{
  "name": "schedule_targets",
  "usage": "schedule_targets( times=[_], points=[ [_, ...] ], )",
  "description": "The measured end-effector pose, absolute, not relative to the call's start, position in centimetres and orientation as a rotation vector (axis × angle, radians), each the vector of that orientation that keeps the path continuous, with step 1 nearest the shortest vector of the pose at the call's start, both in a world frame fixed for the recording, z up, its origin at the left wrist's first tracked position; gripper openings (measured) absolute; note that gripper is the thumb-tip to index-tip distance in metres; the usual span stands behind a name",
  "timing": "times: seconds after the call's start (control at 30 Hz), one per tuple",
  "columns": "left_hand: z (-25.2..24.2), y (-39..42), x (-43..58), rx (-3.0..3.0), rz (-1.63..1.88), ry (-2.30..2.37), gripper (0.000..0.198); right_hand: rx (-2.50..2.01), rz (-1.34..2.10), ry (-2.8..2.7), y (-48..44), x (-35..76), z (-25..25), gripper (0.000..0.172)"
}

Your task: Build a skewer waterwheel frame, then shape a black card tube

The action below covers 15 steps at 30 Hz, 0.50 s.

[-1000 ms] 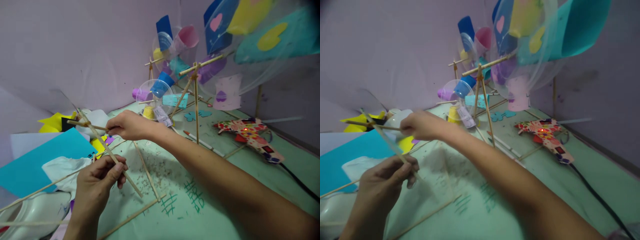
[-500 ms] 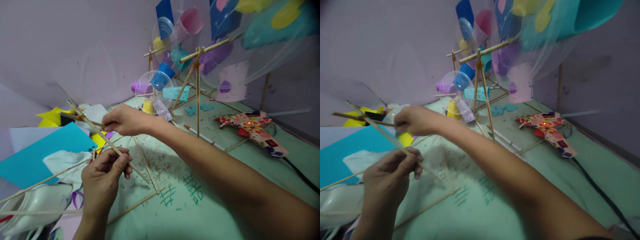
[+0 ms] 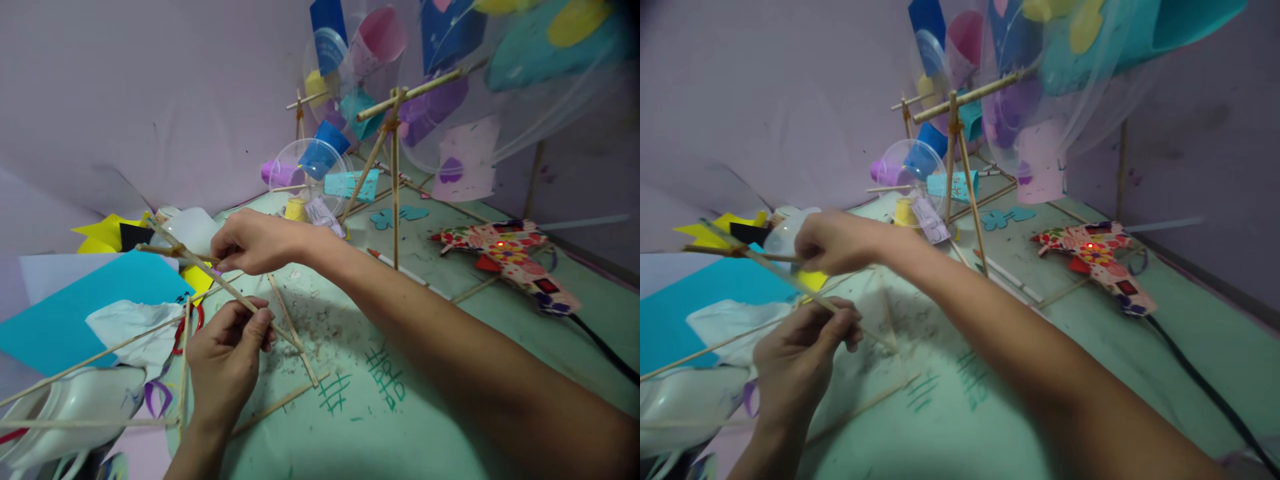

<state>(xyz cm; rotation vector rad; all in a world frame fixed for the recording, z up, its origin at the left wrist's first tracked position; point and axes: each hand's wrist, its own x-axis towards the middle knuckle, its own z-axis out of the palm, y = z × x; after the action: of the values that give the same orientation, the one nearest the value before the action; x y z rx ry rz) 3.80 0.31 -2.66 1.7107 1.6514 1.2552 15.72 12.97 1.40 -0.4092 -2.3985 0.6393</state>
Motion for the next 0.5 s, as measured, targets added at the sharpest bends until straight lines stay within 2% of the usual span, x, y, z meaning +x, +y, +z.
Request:
schedule_targets(
  times=[0.5],
  points=[
    [-3.01,0.23,3.71,1.784,1.206,1.561,0.007,-0.59,0.527,-2.527,13.17,16.0,1.1,0.014]
  ],
)
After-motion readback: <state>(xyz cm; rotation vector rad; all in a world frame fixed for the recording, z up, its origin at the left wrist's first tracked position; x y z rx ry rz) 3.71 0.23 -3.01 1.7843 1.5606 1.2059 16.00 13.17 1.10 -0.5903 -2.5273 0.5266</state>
